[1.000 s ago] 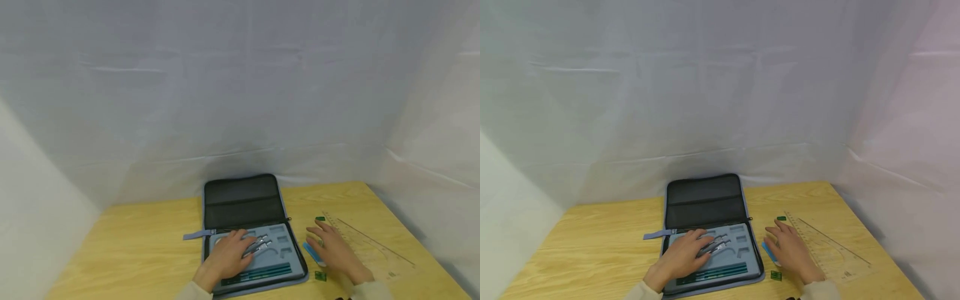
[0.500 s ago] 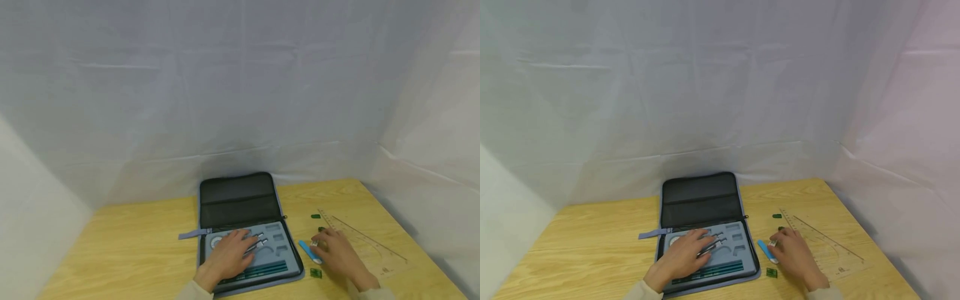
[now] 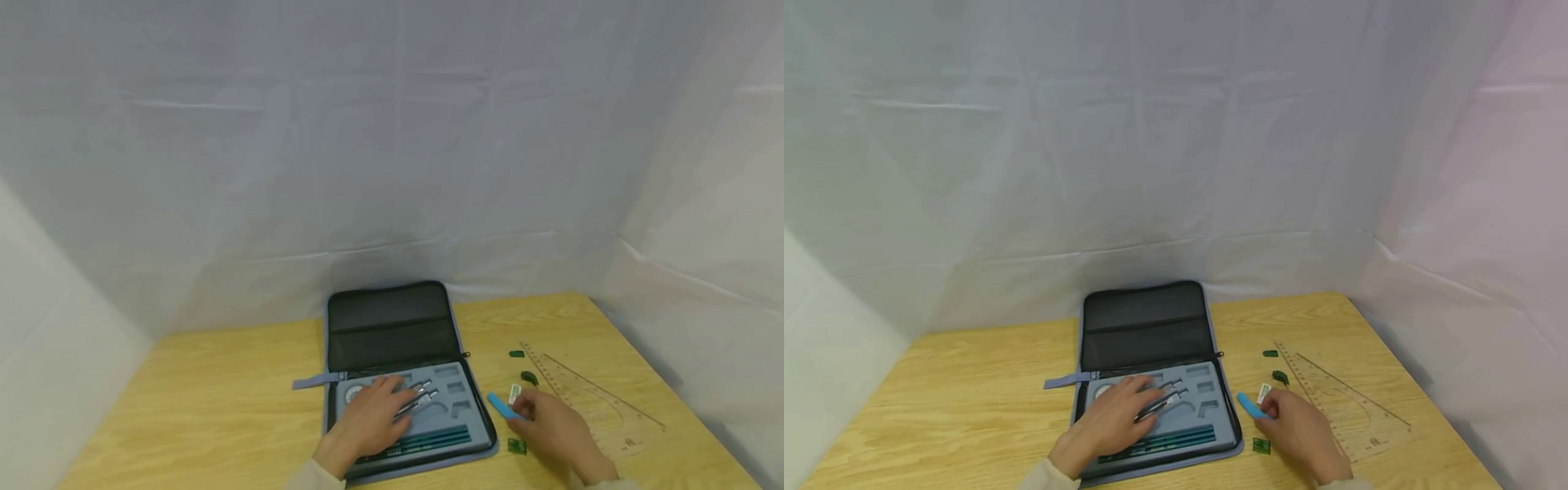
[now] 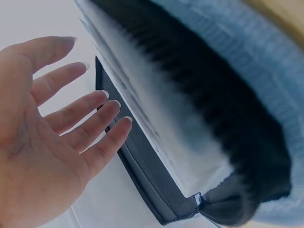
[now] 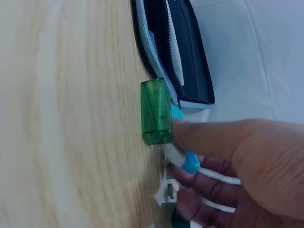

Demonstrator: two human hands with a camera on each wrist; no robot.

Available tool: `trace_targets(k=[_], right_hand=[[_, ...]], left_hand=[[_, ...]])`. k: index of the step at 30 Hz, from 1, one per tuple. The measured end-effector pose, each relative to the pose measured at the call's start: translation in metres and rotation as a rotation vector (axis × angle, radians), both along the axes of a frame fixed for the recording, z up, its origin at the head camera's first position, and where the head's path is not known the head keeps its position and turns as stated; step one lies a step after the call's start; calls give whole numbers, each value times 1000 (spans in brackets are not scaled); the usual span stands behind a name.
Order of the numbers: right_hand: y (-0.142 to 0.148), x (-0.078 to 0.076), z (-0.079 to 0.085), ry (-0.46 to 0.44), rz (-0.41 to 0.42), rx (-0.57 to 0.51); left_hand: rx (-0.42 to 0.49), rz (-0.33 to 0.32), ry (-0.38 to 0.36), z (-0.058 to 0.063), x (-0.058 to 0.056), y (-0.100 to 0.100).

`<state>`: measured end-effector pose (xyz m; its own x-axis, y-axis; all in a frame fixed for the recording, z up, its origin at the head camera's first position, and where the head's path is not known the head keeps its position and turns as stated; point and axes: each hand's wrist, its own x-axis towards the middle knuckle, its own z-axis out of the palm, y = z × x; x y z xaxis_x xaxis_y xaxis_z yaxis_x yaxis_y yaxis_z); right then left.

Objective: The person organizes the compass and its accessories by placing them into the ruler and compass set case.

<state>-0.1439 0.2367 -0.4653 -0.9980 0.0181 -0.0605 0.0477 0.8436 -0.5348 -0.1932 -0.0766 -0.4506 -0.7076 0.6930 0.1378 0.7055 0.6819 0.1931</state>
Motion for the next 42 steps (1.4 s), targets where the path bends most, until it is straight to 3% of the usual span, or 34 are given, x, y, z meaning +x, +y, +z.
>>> trace_targets(k=[13,24,42], right_hand=[[-8,-4,1,-25,-28,61],[-6,-8,-4,117,-12,125],[0,-4,0,5,-5,92]], left_hand=[[5,25,27,1,4,-7],[17,20,36,-2,3,-10],[25,15,32,0,5,-14]])
